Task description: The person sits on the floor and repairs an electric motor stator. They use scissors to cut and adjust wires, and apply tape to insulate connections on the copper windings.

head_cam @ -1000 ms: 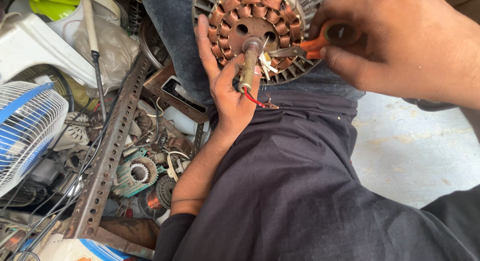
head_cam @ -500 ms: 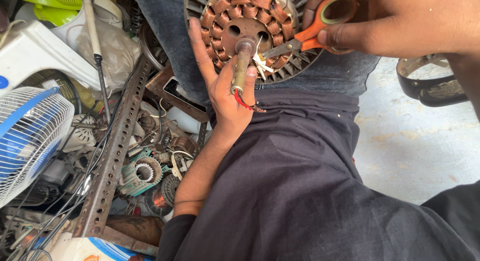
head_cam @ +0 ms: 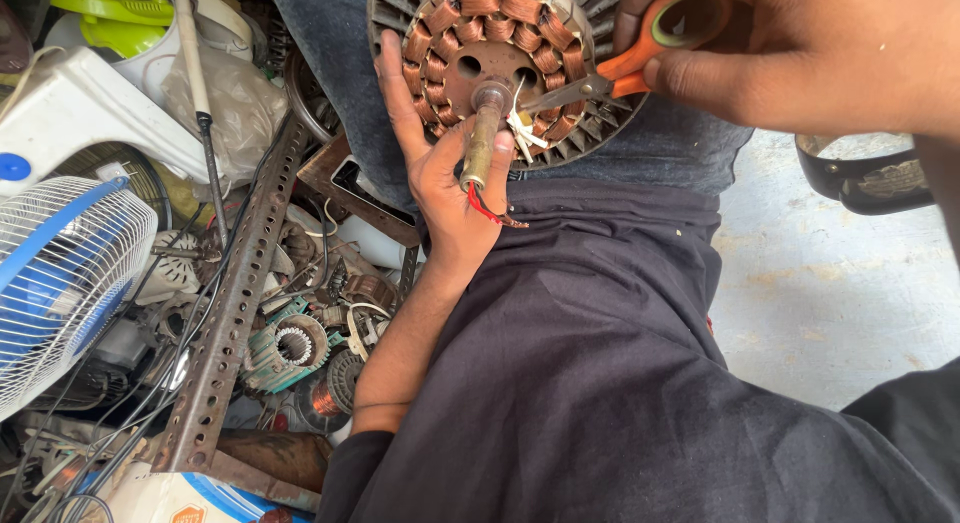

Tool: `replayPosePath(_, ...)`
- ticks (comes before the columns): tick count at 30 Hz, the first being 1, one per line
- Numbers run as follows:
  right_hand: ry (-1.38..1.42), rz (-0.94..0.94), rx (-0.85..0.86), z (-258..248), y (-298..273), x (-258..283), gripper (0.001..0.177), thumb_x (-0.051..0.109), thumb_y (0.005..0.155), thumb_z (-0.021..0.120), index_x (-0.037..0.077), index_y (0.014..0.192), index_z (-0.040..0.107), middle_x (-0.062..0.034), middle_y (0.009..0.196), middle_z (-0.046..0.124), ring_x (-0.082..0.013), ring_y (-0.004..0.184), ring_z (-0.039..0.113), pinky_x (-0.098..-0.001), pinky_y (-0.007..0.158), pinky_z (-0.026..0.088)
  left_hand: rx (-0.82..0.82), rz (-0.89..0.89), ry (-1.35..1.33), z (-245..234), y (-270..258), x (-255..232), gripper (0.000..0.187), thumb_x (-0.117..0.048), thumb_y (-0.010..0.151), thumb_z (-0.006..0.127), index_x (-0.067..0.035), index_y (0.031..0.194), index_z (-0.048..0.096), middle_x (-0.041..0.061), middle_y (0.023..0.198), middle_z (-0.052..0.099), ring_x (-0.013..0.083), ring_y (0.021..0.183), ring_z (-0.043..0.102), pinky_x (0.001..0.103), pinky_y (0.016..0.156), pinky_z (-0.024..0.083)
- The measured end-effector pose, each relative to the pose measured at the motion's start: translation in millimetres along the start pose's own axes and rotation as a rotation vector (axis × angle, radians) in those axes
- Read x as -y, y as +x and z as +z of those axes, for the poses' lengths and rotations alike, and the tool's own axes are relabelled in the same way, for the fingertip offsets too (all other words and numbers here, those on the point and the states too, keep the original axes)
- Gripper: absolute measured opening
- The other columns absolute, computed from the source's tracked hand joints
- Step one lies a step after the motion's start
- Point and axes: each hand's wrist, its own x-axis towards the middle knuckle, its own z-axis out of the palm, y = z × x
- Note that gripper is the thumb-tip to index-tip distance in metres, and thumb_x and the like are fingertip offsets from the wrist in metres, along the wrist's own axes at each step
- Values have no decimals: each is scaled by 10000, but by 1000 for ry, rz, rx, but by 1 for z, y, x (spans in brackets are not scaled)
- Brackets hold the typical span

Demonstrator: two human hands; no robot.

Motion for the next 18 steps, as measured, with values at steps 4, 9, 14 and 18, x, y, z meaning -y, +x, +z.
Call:
replayPosePath(4, -29, 35, 59, -2, -5, 6, 260, 70, 950, 640, 61, 1206, 681, -56, 814, 645, -119, 597, 609, -280, 501, 489, 7, -12, -7, 0, 1, 0, 209, -212, 1082, 701, -31, 1073, 803, 134, 1719, 52, 328, 1643, 28, 496, 1327, 116)
replayPosePath(9, 11, -34, -22, 4, -5, 10, 273, 76, 945, 637, 57, 1217, 660, -24, 814, 676, -89, 641, 612, -244, 526, 495, 36, -3, 33, -5, 1, -1, 211, -207, 1088, 707, -21, 1040, 793, 118, 1731, 45, 319, 1600, 22, 492, 1332, 97)
replayPosePath(14, -82, -68, -14, 2, 1, 12, 260, 93, 932, 661, 60, 1190, 675, -26, 776, 663, -92, 634, 622, -252, 534, 507, 23, 22, -10, -6, 6, 1, 197, -210, 1053, 747, -29, 1014, 814, 106, 1720, 76, 326, 1631, 40, 484, 1327, 107)
replayPosePath(18, -141, -18, -1, -1, 1, 17, 272, 93, 922, 671, 82, 1192, 694, -31, 786, 639, -117, 611, 609, -281, 528, 499, 8, 30, -5, -7, 6, 1, 192, -210, 1029, 775, -25, 1020, 824, 112, 1714, 100, 329, 1633, 58, 483, 1321, 104)
